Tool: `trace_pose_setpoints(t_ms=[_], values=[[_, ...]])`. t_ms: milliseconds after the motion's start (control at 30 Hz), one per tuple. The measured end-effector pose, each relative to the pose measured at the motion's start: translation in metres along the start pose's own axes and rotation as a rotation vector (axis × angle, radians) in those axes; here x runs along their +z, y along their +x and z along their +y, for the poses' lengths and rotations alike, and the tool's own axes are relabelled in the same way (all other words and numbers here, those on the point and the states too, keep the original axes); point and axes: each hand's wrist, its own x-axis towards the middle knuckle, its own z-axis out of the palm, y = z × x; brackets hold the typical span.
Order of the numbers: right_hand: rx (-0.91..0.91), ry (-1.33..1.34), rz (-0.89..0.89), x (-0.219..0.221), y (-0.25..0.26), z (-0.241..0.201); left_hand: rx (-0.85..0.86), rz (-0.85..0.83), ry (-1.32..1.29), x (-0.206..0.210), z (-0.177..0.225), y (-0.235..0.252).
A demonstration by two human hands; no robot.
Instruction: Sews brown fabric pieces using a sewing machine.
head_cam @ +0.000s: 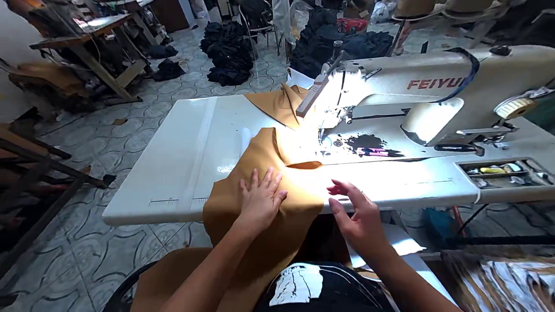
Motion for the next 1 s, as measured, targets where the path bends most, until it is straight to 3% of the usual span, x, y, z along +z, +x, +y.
trace_pose_setpoints(t_ms=[100, 167, 233, 333, 433, 500, 567, 667, 767, 900, 1000], values=[[-0.164, -0.089, -0.146, 0.025, 0.034, 0.009, 0.05, 0.017, -0.023, -0.008, 0.013, 0.0], [-0.065, -0.239, -0.406, 0.047, 0.047, 0.023, 0.055, 0.142, -0.075, -0.023, 0.004, 0.012], [0.075, -0.357, -0.663, 0.063, 0.054, 0.03, -0.079, 0.24, -0.131, -0.044, -0.014, 0.033], [0.079, -0.378, -0.683, 0.075, 0.047, 0.028, -0.419, 0.233, -0.229, -0.07, -0.044, 0.08], [0.091, -0.341, -0.665, 0.077, 0.04, 0.023, -0.503, 0.166, -0.252, -0.072, -0.068, 0.118], [0.081, -0.363, -0.645, 0.077, 0.036, 0.025, -0.494, 0.308, -0.273, -0.078, -0.081, 0.126], [0.041, -0.407, -0.61, 0.076, 0.029, 0.027, -0.479, 0.553, -0.227, -0.098, -0.092, 0.124], [-0.035, -0.41, -0.508, 0.074, 0.022, 0.028, -0.291, 0.828, -0.106, -0.144, -0.082, 0.095], [0.004, -0.349, -0.522, 0.067, 0.029, 0.023, 0.123, 0.927, 0.1, -0.168, -0.05, 0.042], [0.06, -0.332, -0.608, 0.06, 0.055, 0.029, 0.488, 0.758, 0.191, -0.173, -0.003, -0.05], [0.096, -0.354, -0.537, 0.064, 0.067, 0.044, 0.553, 0.56, -0.163, -0.172, 0.009, -0.104]])
